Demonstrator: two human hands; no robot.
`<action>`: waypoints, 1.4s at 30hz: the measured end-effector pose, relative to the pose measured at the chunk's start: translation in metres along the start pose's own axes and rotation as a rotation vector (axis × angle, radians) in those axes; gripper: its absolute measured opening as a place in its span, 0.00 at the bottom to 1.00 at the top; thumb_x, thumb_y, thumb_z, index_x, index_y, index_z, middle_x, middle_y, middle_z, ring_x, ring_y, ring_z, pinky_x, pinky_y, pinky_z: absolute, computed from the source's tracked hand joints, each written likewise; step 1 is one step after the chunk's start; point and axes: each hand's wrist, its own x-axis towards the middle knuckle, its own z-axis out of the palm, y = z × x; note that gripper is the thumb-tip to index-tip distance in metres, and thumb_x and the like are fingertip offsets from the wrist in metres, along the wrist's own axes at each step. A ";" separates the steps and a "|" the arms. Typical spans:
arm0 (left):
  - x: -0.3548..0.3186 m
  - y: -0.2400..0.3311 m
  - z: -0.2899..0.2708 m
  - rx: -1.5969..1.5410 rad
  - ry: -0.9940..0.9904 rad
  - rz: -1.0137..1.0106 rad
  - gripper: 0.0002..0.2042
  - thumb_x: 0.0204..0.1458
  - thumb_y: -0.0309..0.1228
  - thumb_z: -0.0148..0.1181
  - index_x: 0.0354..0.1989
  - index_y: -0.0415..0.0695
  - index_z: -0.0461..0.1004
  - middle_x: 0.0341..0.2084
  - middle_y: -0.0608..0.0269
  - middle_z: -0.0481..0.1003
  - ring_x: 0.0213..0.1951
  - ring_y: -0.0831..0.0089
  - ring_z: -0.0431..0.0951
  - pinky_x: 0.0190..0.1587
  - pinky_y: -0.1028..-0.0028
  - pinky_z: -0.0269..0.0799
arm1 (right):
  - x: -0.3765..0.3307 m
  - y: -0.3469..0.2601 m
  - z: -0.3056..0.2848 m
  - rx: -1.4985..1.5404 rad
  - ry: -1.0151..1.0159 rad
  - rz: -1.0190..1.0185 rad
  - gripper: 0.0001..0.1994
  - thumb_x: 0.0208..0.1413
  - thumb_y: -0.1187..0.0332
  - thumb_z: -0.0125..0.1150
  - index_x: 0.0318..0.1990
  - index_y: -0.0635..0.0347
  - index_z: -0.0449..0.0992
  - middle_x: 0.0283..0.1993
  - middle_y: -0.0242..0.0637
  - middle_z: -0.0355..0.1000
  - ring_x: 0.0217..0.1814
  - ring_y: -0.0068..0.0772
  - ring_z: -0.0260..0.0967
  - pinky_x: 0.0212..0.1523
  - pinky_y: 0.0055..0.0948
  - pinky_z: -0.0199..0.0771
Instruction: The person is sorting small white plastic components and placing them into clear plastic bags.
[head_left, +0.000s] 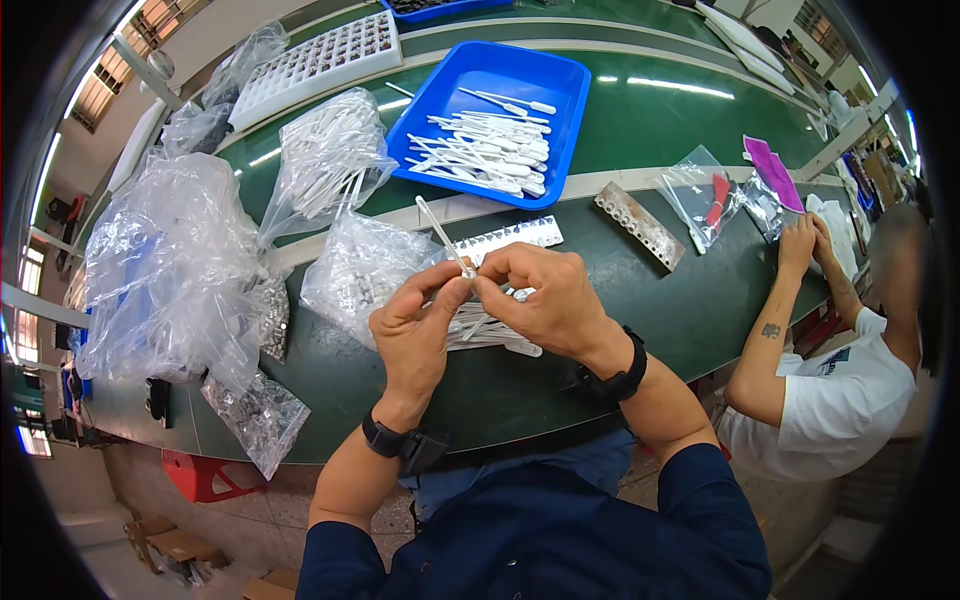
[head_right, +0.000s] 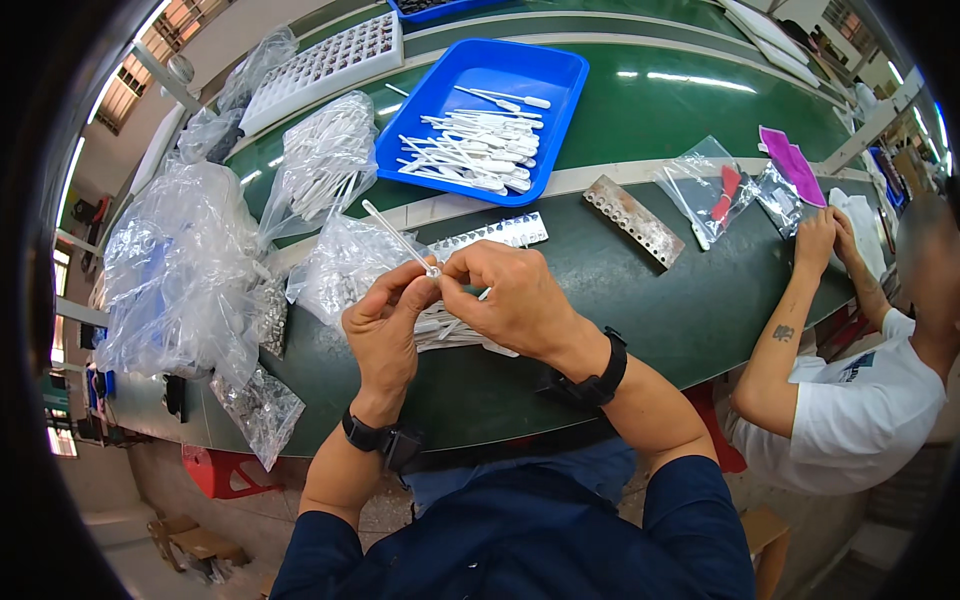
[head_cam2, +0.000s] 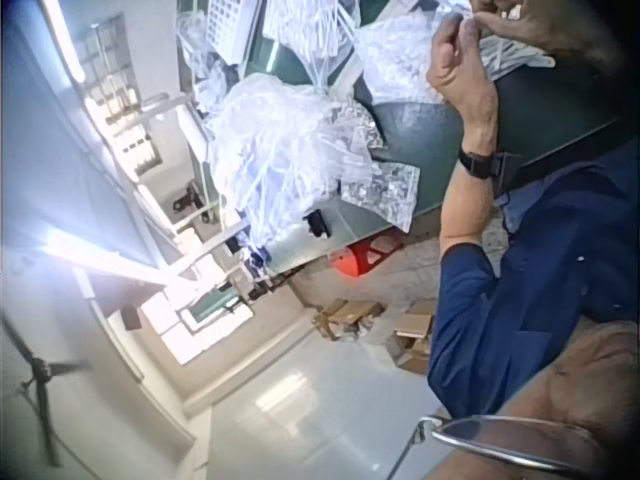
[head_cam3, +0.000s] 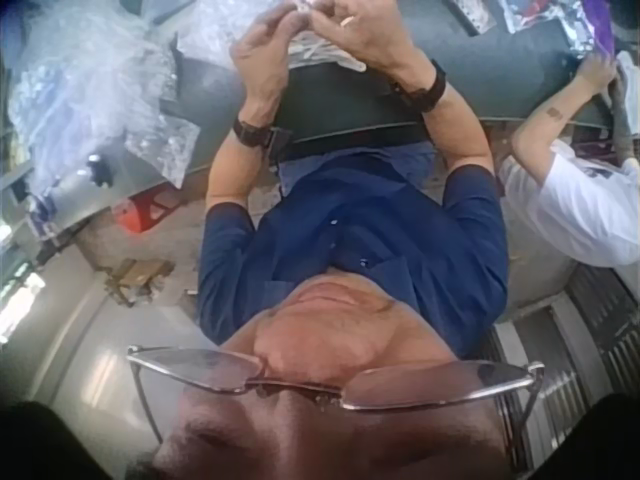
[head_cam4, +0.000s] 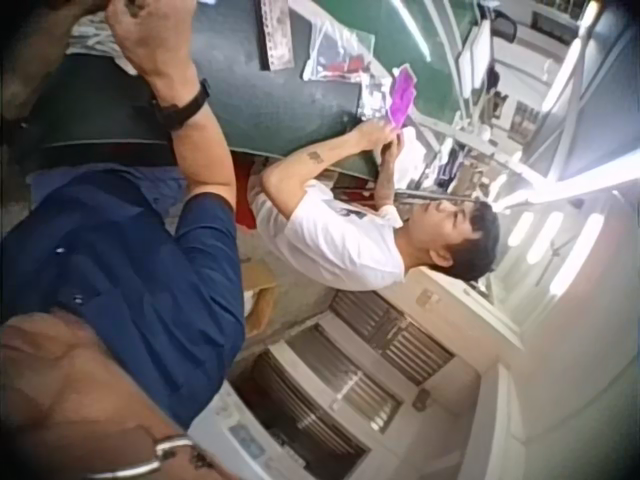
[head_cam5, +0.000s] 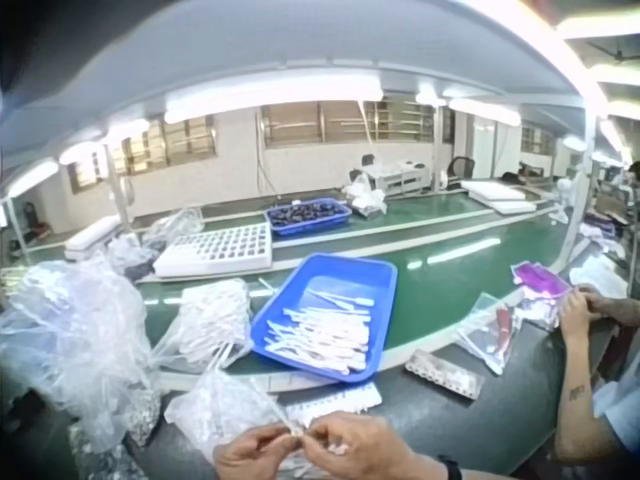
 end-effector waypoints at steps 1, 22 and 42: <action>0.000 0.000 0.000 0.001 -0.001 -0.001 0.10 0.58 0.18 0.64 0.48 0.30 0.80 0.45 0.52 0.82 0.43 0.71 0.83 0.48 0.72 0.82 | 0.000 0.000 -0.001 -0.005 -0.008 0.008 0.05 0.53 0.73 0.69 0.34 0.63 0.80 0.33 0.37 0.80 0.29 0.25 0.77 0.31 0.24 0.76; 0.000 0.001 -0.001 0.108 -0.044 0.025 0.11 0.55 0.18 0.67 0.47 0.32 0.81 0.44 0.54 0.82 0.42 0.71 0.82 0.48 0.74 0.80 | 0.003 0.000 -0.009 -0.068 -0.055 -0.037 0.03 0.53 0.72 0.67 0.34 0.60 0.80 0.30 0.37 0.79 0.25 0.31 0.73 0.29 0.29 0.74; 0.003 0.000 0.001 -0.344 -0.032 -0.160 0.10 0.58 0.19 0.65 0.47 0.33 0.81 0.45 0.52 0.82 0.42 0.70 0.83 0.47 0.70 0.84 | 0.002 0.000 -0.001 -0.083 0.029 -0.128 0.04 0.54 0.72 0.70 0.35 0.61 0.80 0.31 0.37 0.78 0.27 0.30 0.75 0.28 0.28 0.74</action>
